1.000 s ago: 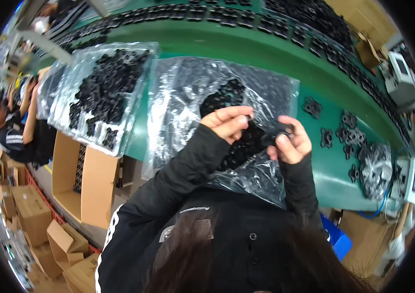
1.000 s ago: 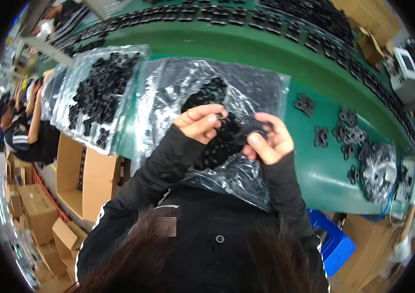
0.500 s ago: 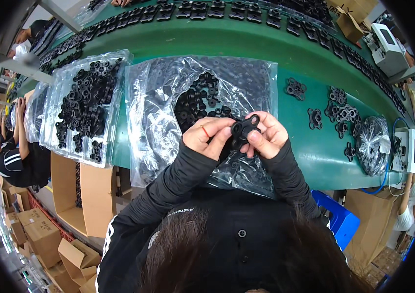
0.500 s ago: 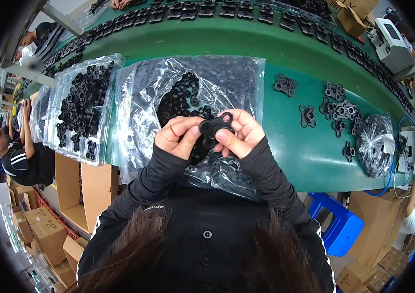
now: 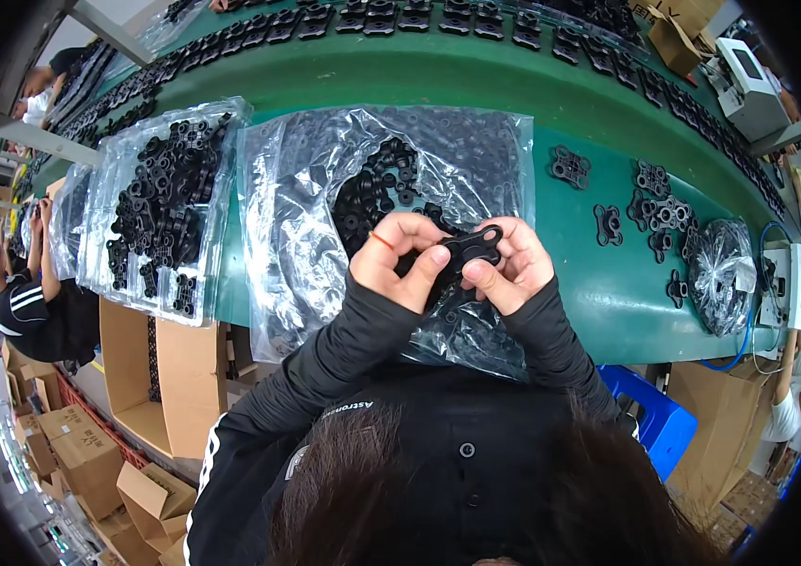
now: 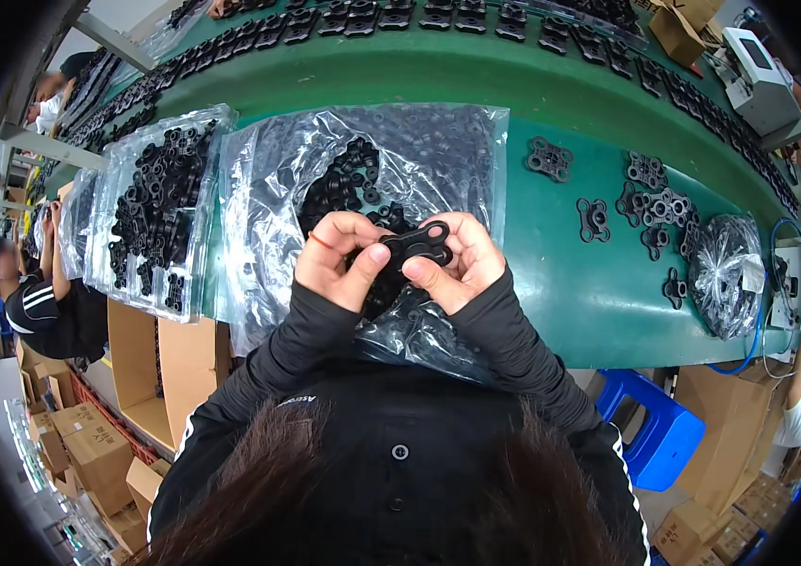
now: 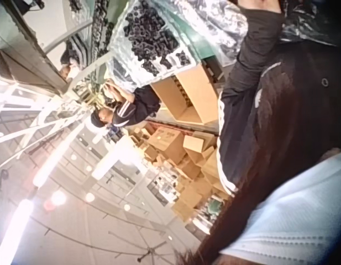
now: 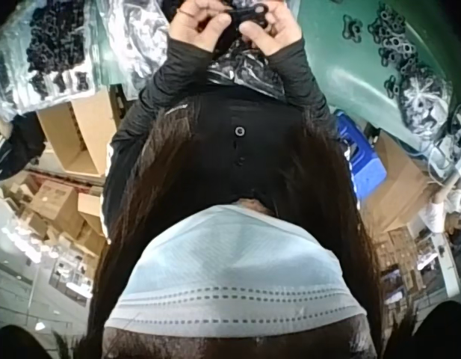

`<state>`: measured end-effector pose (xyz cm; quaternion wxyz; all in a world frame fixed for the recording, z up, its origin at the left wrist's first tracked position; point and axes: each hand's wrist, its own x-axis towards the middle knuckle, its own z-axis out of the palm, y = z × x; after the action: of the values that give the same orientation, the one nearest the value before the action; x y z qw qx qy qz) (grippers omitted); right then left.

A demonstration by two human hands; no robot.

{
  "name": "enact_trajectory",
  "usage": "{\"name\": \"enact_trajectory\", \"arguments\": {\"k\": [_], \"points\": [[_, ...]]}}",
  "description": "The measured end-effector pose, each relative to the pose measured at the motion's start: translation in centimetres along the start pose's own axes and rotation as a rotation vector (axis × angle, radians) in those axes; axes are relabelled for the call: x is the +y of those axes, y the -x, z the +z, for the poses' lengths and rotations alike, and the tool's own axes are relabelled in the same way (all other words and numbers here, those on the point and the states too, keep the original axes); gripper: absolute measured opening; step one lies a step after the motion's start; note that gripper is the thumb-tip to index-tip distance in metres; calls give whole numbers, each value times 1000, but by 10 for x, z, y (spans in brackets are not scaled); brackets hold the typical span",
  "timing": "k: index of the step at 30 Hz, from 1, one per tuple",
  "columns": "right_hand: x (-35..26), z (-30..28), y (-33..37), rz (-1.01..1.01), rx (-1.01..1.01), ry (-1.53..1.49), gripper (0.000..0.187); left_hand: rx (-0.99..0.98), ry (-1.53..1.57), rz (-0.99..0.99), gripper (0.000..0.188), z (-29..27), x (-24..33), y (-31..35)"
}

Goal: The person assembles parts by taking rubber grommets from a bag and pressing them into the openings of plastic brackets by hand.

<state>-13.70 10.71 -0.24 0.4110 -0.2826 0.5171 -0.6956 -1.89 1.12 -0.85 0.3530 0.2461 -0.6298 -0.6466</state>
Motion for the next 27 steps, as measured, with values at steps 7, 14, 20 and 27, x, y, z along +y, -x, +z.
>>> {"name": "enact_trajectory", "arguments": {"k": [7,14,20,27], "points": [[-5,-6,5,86,-6,74,30,-216,-536,2,18,-21,5,-42],[0,-15,-2,-37,32,76,27,-176,-1165,515,21,-42,-41,-71],[-3,-14,-4,114,66,-134,28,-106,-867,40,20,-40,-14,-57],[-6,-8,-10,118,26,-76,33,-61,443,-419,20,-23,21,-31]]}}
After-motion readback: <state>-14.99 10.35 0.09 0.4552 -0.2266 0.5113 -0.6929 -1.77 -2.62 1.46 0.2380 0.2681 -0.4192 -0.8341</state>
